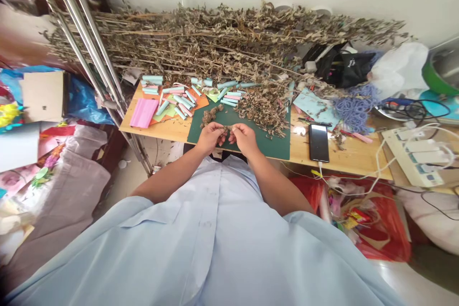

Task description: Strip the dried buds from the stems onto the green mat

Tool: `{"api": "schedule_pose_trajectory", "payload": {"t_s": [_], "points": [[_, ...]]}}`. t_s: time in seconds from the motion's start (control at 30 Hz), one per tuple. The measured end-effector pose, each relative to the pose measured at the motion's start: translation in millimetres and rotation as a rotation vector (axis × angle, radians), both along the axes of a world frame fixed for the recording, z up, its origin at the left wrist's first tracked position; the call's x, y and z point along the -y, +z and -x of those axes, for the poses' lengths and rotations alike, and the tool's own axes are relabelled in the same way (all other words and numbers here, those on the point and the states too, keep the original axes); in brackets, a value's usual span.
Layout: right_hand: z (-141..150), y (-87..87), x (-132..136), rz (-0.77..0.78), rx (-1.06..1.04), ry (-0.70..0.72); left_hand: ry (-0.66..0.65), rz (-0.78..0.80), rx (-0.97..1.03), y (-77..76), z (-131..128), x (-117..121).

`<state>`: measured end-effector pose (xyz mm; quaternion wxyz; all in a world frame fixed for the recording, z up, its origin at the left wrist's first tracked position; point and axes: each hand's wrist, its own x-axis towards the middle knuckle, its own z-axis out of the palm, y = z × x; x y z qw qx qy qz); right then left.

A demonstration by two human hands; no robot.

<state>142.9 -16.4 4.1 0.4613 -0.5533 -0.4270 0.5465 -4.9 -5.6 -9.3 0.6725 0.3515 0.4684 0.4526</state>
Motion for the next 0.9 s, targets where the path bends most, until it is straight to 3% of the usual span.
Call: {"api": "schedule_pose_trajectory", "payload": {"t_s": [0.13,0.3,0.47,0.6,0.7,0.9], "points": [[-1.2,1.8,4.9,-0.123,0.243,0.037,-0.075,-0.020,-0.024,1.1,0.8,0.0],[-1.9,-5.9,9.8,-0.473,0.710,0.086,-0.099,-0.008,0.011,2.0,2.9,0.7],[-4.8,-8.1,8.0,-0.586,0.875,0.200,-0.109,-0.072,-0.067,-3.8,3.6,1.0],[-5.2,-3.9,8.1,-0.573,0.930,0.253,-0.099,-0.096,-0.147,-4.9,3.5,2.5],[-3.2,-0.8,9.5,-0.520,0.859,0.222,-0.082,-0.086,-0.172,-1.5,3.1,4.3],[4.0,-3.9,7.2,-0.074,0.297,0.096,-0.049,-0.058,-0.096,5.3,2.0,5.7]]}}
